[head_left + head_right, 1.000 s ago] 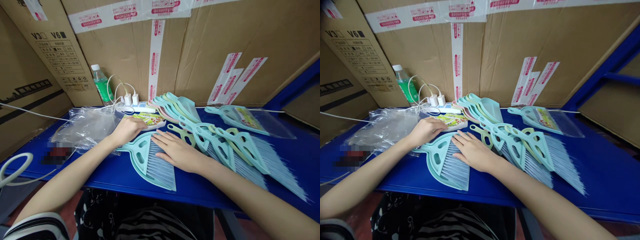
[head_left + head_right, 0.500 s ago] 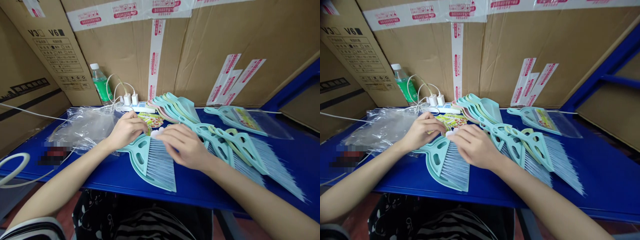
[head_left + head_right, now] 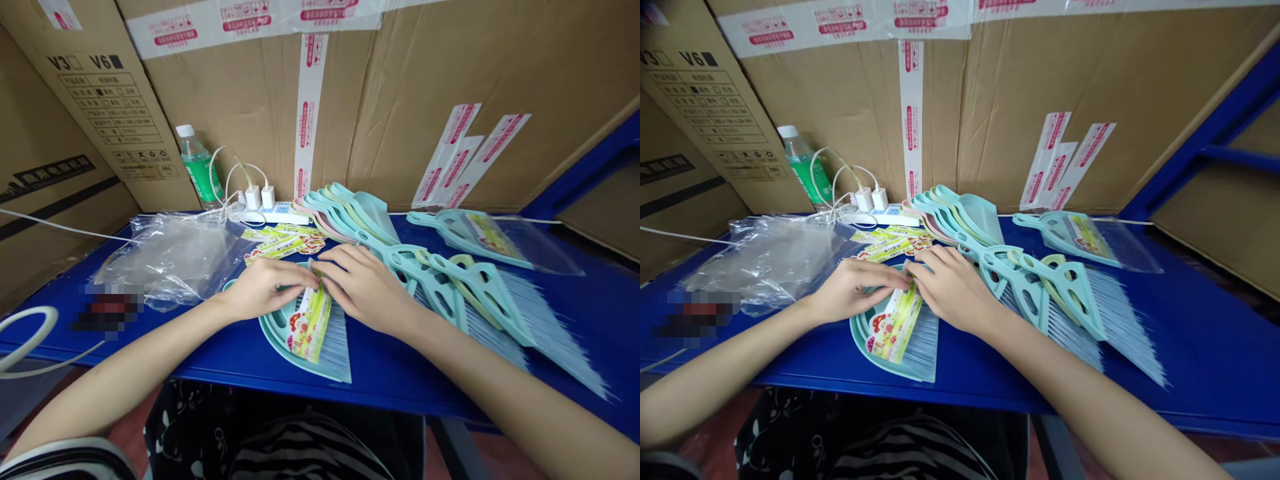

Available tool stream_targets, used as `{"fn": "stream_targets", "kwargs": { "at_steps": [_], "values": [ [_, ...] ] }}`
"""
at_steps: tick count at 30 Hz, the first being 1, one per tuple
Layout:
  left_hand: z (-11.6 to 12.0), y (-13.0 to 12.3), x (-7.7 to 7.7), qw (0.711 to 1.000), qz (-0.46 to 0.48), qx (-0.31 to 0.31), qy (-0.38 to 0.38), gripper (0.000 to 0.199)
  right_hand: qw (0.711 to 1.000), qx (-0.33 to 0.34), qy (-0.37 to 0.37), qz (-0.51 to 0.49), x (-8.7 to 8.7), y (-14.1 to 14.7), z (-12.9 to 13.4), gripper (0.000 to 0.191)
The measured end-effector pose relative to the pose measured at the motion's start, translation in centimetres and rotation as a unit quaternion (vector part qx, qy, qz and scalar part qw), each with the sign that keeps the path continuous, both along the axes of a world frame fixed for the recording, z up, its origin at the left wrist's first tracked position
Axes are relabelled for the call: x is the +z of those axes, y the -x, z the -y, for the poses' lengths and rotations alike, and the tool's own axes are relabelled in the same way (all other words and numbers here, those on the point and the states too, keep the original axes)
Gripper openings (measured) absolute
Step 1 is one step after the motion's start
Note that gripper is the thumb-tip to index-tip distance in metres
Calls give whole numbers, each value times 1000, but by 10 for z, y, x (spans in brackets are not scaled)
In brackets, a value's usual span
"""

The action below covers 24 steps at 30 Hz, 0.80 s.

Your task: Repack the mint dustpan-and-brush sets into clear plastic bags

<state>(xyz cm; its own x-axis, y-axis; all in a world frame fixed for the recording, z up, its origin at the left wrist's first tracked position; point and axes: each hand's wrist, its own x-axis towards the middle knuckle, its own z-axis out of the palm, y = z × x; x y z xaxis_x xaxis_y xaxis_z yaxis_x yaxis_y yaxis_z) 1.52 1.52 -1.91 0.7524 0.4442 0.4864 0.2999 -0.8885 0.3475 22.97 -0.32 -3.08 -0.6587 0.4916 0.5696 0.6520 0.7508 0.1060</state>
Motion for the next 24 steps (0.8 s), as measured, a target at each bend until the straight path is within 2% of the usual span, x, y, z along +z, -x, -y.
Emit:
{"fn": "stream_targets", "kwargs": {
  "at_steps": [4,10,15,20,24],
  "values": [
    [0,-1,0,1000,6,-3,4,24,1000,-11,-5,5,0,-1,-1,29],
    [-3,0,-6,993,-106,-45,11,29,997,-39,30,62,-3,-1,-1,24],
    [-4,0,-5,989,-133,-69,-10,40,993,-49,50,91,-5,-2,-2,18],
    [-1,-2,-3,985,-157,-67,-18,22,993,-49,48,99,-6,-4,-3,17],
    [0,-2,-3,984,-167,-59,-36,25,992,-51,48,107,-7,-3,-4,18]
  ]
}}
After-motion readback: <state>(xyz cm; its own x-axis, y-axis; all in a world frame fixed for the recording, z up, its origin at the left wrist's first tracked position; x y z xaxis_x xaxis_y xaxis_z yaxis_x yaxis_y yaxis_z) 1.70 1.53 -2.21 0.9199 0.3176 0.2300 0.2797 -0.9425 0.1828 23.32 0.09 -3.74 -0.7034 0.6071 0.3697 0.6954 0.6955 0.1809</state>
